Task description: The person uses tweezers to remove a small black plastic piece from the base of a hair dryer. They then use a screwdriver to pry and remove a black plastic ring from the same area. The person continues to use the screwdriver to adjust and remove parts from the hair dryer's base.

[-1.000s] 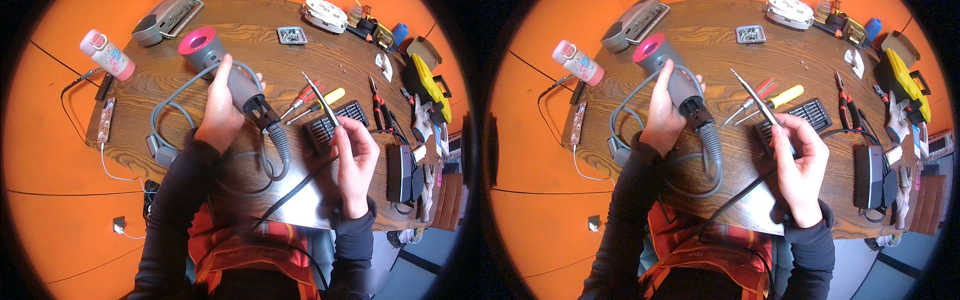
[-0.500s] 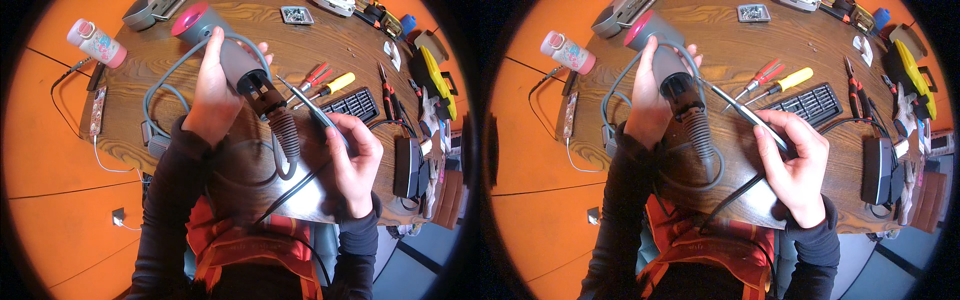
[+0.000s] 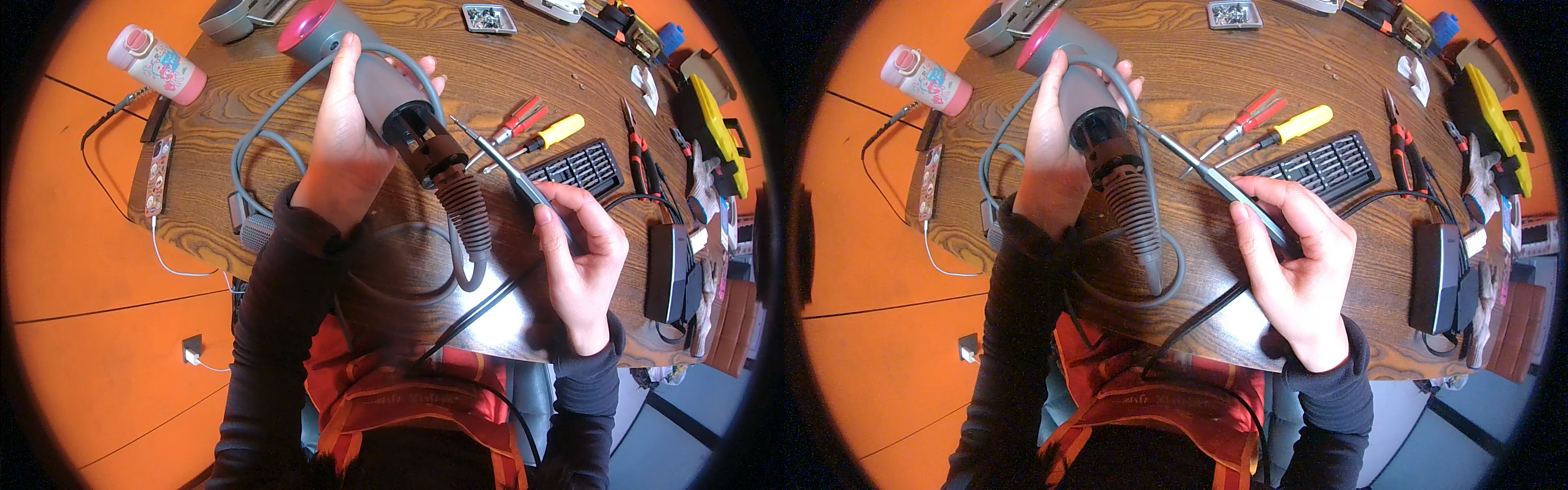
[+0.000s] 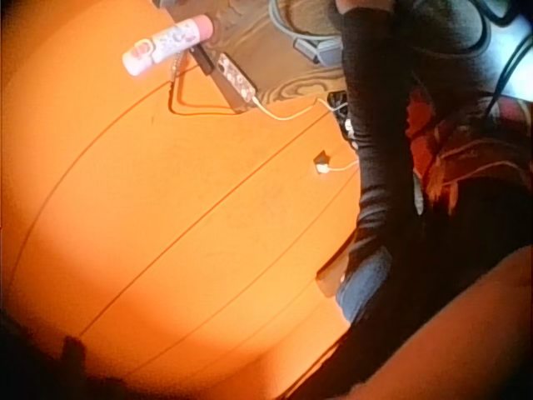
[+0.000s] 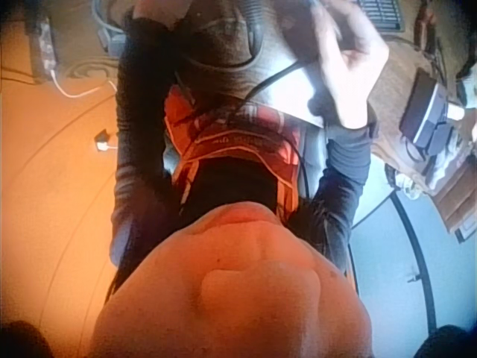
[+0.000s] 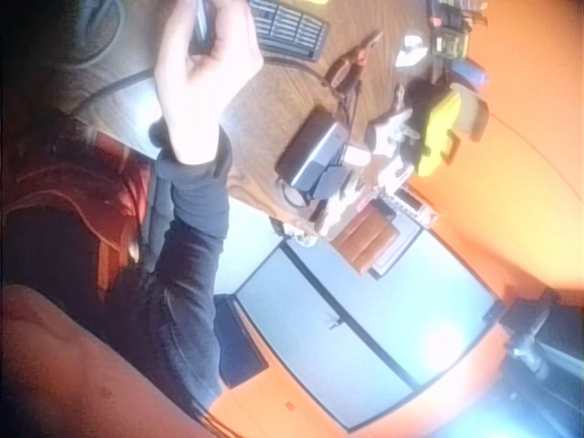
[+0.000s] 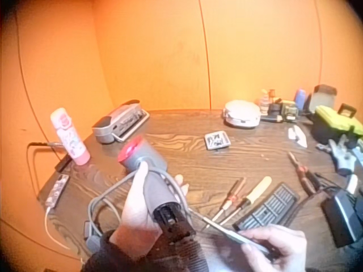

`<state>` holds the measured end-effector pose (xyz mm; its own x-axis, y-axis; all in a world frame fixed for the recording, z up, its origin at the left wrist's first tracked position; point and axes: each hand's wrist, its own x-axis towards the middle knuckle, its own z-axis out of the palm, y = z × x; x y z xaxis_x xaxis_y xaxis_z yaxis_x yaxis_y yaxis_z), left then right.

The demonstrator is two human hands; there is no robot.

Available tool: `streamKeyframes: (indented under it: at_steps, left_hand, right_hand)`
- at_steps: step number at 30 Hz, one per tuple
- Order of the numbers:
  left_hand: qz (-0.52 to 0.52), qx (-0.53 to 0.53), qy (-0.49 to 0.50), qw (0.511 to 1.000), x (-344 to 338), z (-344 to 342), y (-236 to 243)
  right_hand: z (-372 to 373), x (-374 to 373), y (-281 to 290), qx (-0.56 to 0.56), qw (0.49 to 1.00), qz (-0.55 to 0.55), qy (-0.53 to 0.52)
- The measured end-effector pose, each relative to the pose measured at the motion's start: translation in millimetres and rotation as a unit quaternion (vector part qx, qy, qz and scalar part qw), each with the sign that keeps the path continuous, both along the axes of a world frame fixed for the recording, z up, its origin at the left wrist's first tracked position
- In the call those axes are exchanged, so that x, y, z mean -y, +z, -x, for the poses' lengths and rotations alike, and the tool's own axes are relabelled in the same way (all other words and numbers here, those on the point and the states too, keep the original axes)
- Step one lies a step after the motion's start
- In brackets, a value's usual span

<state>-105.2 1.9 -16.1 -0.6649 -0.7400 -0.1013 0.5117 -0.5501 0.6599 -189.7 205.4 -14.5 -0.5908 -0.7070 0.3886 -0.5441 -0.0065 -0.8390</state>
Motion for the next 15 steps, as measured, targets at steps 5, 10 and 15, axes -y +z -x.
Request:
streamKeyframes:
  at_steps: [5,10,15]
  left_hand:
    - [0.005,-0.005,0.006,1.0,0,1,-3]
    - [-0.028,-0.006,-0.043,0.999,2,1,-7]
    - [-0.025,-0.025,-0.095,0.995,3,3,-13]
  right_hand:
    - [0,0,0,0.006,1.0,0.0,-0.001]
    - [1,-2,0,0.024,0.999,0.003,-0.024]
    - [2,-5,3,0.074,0.997,0.002,-0.035]
